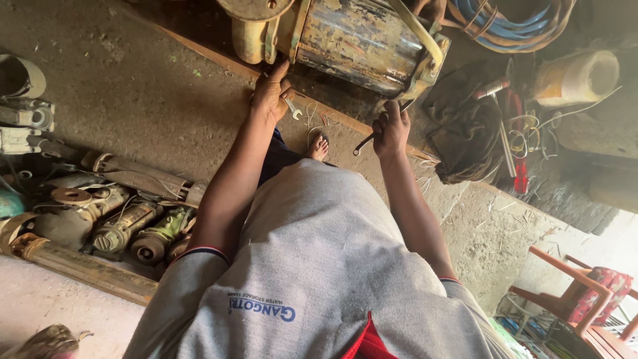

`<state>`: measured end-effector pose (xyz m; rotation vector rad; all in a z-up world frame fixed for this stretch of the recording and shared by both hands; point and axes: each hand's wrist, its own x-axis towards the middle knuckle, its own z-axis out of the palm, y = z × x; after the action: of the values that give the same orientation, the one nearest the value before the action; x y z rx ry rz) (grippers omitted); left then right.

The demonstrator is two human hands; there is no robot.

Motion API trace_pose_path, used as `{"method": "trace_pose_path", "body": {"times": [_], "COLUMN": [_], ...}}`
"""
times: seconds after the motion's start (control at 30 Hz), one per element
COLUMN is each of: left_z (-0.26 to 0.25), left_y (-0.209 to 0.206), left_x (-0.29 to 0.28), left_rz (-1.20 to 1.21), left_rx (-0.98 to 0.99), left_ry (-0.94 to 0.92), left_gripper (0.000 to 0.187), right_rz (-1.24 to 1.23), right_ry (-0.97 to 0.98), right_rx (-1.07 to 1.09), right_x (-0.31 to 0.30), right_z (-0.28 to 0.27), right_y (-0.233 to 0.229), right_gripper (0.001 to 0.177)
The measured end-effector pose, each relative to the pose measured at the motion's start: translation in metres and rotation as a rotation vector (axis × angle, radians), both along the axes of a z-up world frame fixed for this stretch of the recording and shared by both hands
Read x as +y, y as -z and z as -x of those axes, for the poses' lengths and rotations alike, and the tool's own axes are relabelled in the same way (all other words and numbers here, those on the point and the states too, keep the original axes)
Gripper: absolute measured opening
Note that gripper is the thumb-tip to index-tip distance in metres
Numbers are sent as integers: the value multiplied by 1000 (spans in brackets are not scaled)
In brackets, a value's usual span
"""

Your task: The person uses a wrench and a hammer to loosen and adjust bolts on a motor mounted on a wooden board. They repeatedly tap the wrench with the hammer to loosen the bolts and then manually tighten them.

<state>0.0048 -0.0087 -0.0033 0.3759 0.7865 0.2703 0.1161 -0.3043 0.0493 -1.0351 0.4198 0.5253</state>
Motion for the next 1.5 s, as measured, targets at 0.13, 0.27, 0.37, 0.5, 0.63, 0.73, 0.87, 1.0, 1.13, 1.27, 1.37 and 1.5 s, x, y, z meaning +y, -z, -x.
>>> {"method": "trace_pose_path", "body": {"times": [0.13,0.27,0.37,0.5,0.63,0.73,0.87,1.0,1.13,1.27,1.37,1.5], "left_z": [0,5,3,1,2,2,0,4,4,2,5,2], "left_y": [-2,-3,-5,2,6,7,-3,-10,-10,-6,-3,-8], "left_x": [9,2,5,2,5,3,5,5,5,6,1,6], "left_rz": [27,-4,-31,-85,-29,-16,-43,-27,-58,-59,-64,-44], "left_rx": [18,-30,-12,0,10,-14,-17,53,8,33,38,0], "left_ry": [46,42,36,8,21,40,46,33,33,12,13,36], "left_gripper": [30,27,25,24,24,26,29,27,26,27,27,28], "right_rz": [88,89,32,14,48,69,150,250,473,728,698,431], "right_ry": [25,10,15,15,23,32,-35,-112,-229,-402,-387,-286], "right_rx": [-16,44,77,51,21,65,53,-41,-153,-581,-622,-371], "right_x": [9,3,6,5,9,4,6,9,-6,-23,-30,-24], "right_z": [-5,-3,-1,1,-3,-8,-9,-1,5,9,19,23], "right_y": [11,2,-10,-12,-2,-2,-19,-38,-44,-31,-17,-8], "right_gripper": [19,15,13,14,17,18,18,17,20,39,41,37]}}
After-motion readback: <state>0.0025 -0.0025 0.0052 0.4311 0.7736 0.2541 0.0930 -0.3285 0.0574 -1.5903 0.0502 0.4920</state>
